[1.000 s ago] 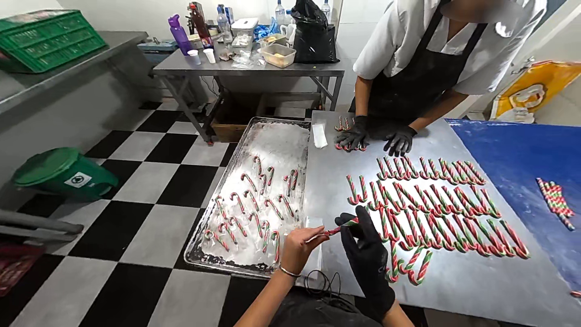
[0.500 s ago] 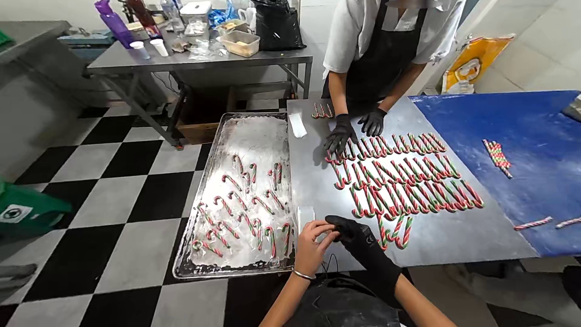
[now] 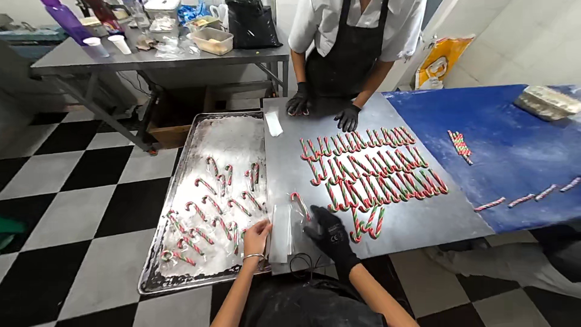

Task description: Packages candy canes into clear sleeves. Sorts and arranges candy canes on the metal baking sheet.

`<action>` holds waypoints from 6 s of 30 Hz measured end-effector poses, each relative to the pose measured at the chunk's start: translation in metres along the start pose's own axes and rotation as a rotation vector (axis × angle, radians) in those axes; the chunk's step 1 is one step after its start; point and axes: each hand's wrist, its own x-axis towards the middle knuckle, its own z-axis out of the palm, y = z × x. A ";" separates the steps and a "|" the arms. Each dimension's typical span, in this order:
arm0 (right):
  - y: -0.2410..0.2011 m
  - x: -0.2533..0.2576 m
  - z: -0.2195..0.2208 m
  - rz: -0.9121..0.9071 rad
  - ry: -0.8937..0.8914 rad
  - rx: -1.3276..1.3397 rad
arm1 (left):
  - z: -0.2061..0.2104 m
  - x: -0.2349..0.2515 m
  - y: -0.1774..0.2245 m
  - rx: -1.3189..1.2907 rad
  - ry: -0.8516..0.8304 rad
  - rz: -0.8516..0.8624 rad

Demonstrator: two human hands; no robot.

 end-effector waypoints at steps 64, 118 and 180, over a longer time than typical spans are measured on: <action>0.020 0.053 -0.008 0.141 0.046 -0.196 | 0.004 0.008 0.017 -0.019 0.027 0.018; -0.109 -0.011 -0.119 -0.294 0.389 0.915 | -0.030 -0.080 0.110 -0.136 -0.114 0.857; -0.098 0.011 -0.091 -0.210 0.371 0.794 | -0.007 -0.045 0.083 0.040 0.194 0.961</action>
